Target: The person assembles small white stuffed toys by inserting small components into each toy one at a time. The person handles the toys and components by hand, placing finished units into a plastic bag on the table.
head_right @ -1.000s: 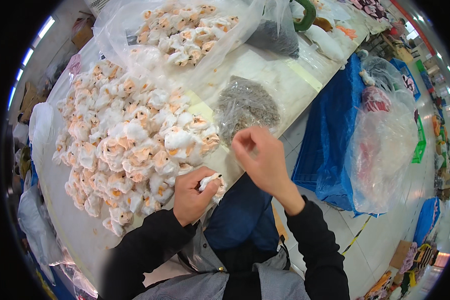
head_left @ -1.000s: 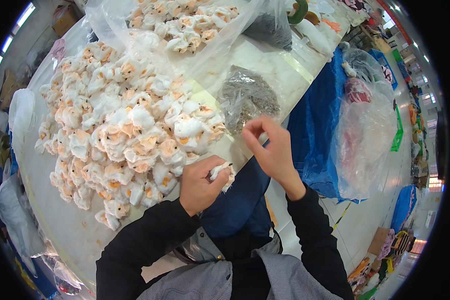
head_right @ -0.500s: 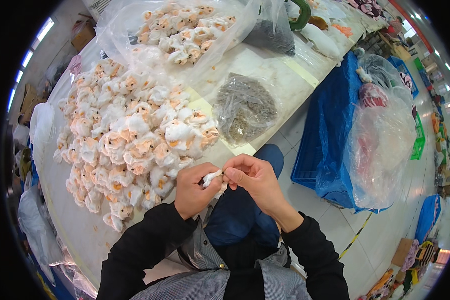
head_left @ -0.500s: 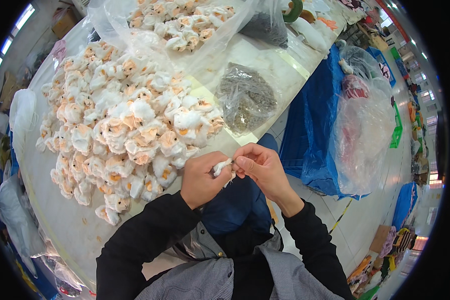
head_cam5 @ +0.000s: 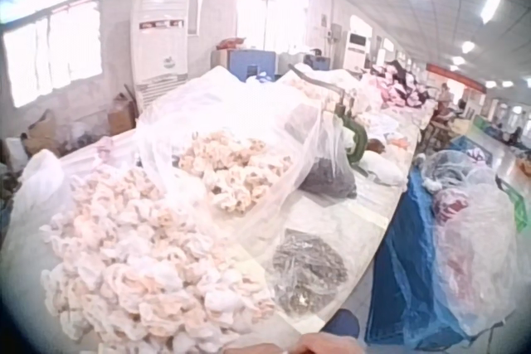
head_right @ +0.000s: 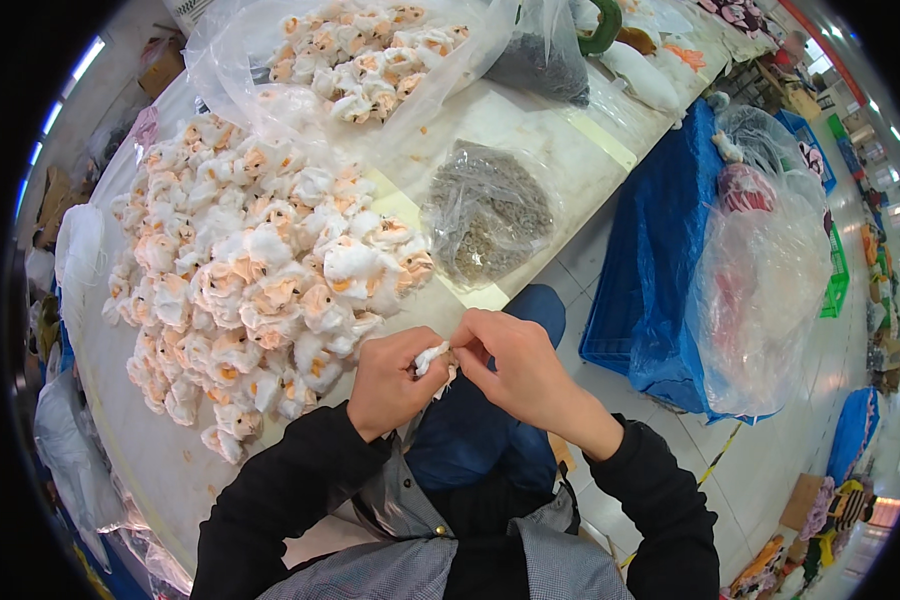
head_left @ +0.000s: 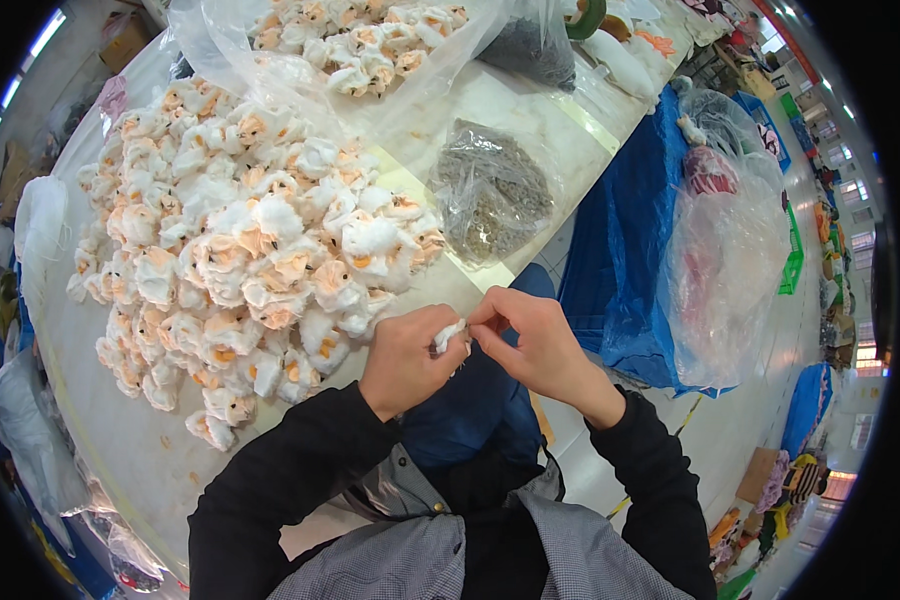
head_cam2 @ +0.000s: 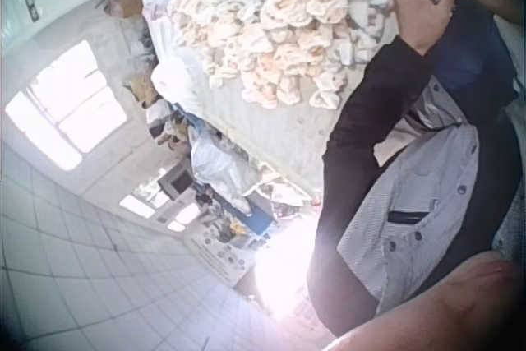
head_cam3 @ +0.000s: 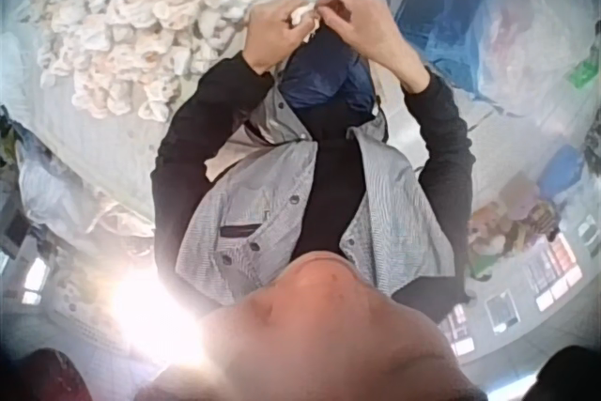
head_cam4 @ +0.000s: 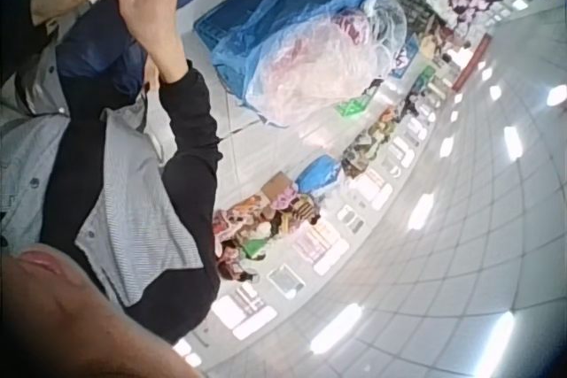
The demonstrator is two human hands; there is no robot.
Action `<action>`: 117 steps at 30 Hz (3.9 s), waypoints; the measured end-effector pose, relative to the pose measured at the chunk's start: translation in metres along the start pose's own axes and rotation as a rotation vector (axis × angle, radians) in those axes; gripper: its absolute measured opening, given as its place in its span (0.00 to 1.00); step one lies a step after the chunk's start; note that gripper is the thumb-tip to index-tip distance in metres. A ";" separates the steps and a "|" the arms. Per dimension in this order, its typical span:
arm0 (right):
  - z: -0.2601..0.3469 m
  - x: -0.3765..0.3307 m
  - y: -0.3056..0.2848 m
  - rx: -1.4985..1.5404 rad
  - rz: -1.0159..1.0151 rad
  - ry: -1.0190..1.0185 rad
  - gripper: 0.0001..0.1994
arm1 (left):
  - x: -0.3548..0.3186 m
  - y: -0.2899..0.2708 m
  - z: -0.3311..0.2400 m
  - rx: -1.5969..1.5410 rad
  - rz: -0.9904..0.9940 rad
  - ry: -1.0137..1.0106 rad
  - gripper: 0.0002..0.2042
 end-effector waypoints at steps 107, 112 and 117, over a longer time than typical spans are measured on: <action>0.018 -0.019 -0.002 -0.359 -0.479 -0.390 0.04 | -0.005 -0.006 -0.004 -0.008 -0.053 0.159 0.04; 0.001 0.033 -0.026 -0.651 -0.564 -0.448 0.04 | -0.002 -0.010 0.003 -0.036 -0.089 0.063 0.04; -0.005 0.050 -0.021 -0.675 -0.543 -0.428 0.05 | 0.000 -0.010 0.003 -0.069 -0.108 0.040 0.05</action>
Point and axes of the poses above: each hand's wrist, its own x-axis towards the middle knuckle, its own y-axis out of the palm, z = x × y, the point moved 6 cm from there along x, towards the middle knuckle, and after that the axes turned 15 degrees about -z, right-handed, at the moved point
